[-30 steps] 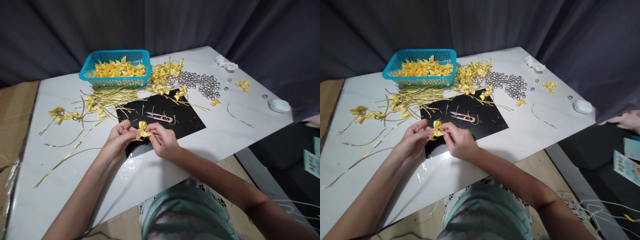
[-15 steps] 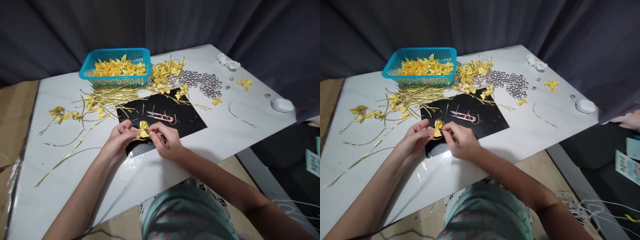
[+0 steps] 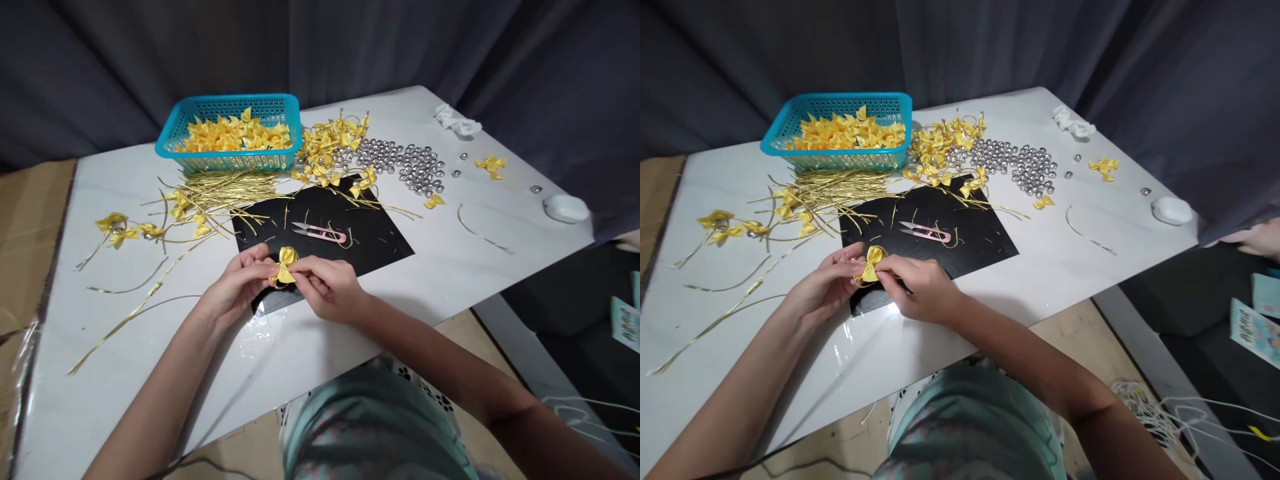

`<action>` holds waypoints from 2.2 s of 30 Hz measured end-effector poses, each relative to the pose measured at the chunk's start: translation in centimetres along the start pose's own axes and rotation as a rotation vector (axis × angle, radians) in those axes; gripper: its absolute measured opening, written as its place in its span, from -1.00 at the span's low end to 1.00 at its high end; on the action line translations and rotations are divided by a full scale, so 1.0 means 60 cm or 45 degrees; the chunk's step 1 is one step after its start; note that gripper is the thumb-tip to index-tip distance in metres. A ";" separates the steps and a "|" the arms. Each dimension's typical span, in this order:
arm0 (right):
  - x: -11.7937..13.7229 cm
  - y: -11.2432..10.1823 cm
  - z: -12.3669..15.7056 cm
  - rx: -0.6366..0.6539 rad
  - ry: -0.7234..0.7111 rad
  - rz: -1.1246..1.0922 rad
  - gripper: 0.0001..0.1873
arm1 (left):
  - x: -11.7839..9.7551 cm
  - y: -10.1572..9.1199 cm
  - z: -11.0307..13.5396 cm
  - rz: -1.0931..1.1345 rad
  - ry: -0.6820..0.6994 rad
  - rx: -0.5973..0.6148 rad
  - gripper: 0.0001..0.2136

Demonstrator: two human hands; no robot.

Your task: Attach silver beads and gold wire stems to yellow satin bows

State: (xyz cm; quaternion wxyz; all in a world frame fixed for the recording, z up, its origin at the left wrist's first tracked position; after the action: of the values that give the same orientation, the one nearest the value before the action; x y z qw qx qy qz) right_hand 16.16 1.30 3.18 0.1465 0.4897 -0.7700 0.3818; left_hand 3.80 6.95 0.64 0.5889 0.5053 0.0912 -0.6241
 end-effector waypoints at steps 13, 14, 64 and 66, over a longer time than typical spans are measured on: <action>0.000 -0.002 -0.003 0.026 0.086 -0.152 -0.89 | 0.001 -0.003 -0.002 -0.021 -0.059 -0.007 -0.63; -0.001 -0.001 -0.004 0.028 0.099 -0.147 -0.89 | 0.002 -0.002 -0.002 -0.024 -0.059 0.007 -0.64; -0.023 0.016 -0.095 1.115 0.316 0.134 -0.87 | 0.004 -0.010 -0.011 -0.472 0.197 -0.042 -0.65; -0.030 0.019 -0.093 1.095 0.329 0.097 -0.88 | 0.005 -0.011 -0.012 -0.459 0.201 -0.049 -0.65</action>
State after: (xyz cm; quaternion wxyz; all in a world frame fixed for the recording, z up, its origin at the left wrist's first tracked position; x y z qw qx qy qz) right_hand 15.23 6.78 5.31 0.0104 0.4257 -0.5343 0.7302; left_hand 3.69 7.46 -0.20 0.4683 0.5167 0.2380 -0.6761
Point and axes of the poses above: each hand's wrist, its own z-axis away from the middle knuckle, its own y-axis out of the palm, x = y × z, the point moved 5 cm from there along -z, towards the middle knuckle, and after that the axes turned 2 degrees about -y, right-handed, at the moved point
